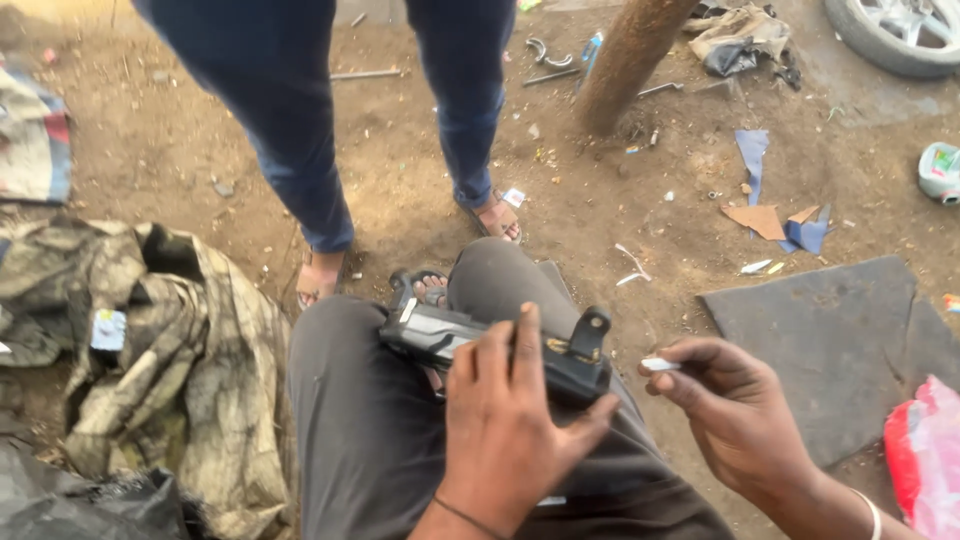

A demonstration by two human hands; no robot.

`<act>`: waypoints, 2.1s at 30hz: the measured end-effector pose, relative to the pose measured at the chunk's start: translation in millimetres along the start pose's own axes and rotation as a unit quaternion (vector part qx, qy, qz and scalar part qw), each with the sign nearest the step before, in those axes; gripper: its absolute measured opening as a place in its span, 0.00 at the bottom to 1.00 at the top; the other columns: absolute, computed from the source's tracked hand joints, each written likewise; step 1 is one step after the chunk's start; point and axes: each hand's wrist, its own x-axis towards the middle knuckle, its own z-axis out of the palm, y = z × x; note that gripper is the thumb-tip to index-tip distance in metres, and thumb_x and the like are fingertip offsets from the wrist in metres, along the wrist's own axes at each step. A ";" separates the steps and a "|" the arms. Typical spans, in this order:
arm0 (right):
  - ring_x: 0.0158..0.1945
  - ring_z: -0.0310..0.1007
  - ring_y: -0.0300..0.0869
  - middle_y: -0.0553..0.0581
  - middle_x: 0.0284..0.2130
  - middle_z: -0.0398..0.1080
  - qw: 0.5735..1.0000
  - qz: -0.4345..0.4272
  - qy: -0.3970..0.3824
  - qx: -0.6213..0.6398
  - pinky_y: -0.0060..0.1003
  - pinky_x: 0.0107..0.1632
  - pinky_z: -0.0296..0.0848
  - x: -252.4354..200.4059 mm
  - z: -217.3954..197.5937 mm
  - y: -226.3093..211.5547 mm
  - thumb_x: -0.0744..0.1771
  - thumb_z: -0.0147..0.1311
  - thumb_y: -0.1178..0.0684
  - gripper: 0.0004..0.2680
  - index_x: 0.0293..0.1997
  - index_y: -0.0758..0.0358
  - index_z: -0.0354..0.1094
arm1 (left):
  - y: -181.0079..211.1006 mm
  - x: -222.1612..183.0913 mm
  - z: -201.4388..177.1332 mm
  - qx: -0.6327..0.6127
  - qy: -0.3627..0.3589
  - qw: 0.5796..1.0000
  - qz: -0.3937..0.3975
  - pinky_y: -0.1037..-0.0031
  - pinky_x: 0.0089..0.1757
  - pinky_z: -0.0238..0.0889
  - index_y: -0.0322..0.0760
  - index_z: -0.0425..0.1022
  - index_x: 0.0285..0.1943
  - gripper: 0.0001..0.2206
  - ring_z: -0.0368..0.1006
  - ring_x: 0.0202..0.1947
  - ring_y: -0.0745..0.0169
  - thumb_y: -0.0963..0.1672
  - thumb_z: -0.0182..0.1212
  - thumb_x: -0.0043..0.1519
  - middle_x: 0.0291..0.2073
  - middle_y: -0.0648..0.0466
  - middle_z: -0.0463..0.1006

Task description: Repairing or assembling a motorcycle instrument cluster using glue and small components.

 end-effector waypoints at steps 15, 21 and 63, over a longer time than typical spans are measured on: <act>0.44 0.68 0.40 0.58 0.40 0.69 0.989 0.001 -0.140 0.043 0.37 0.48 0.69 -13.4 6.2 13.8 0.67 0.59 0.66 0.04 0.44 0.74 0.74 | -32.6 -28.9 -7.5 0.028 -0.076 0.996 -0.022 0.50 0.59 0.48 0.35 0.63 0.61 0.43 0.61 0.63 0.41 0.48 0.82 0.35 0.62 0.41 0.66; 0.46 0.70 0.46 0.63 0.40 0.71 0.981 0.038 -0.172 0.078 0.42 0.48 0.69 -32.2 0.3 35.1 0.64 0.63 0.67 0.06 0.43 0.73 0.74 | -36.2 -43.9 -8.7 0.023 -0.018 1.000 0.007 0.58 0.59 0.52 0.39 0.64 0.64 0.41 0.65 0.62 0.50 0.42 0.79 0.39 0.62 0.52 0.69; 0.36 0.74 0.33 0.53 0.36 0.77 0.908 -0.215 -0.058 -0.355 0.25 0.32 0.71 -47.9 -10.8 -14.2 0.60 0.66 0.61 0.08 0.41 0.65 0.76 | -40.9 -21.2 -53.4 -0.028 -0.124 0.988 0.093 0.56 0.61 0.62 0.36 0.72 0.60 0.29 0.68 0.65 0.43 0.39 0.71 0.46 0.61 0.48 0.74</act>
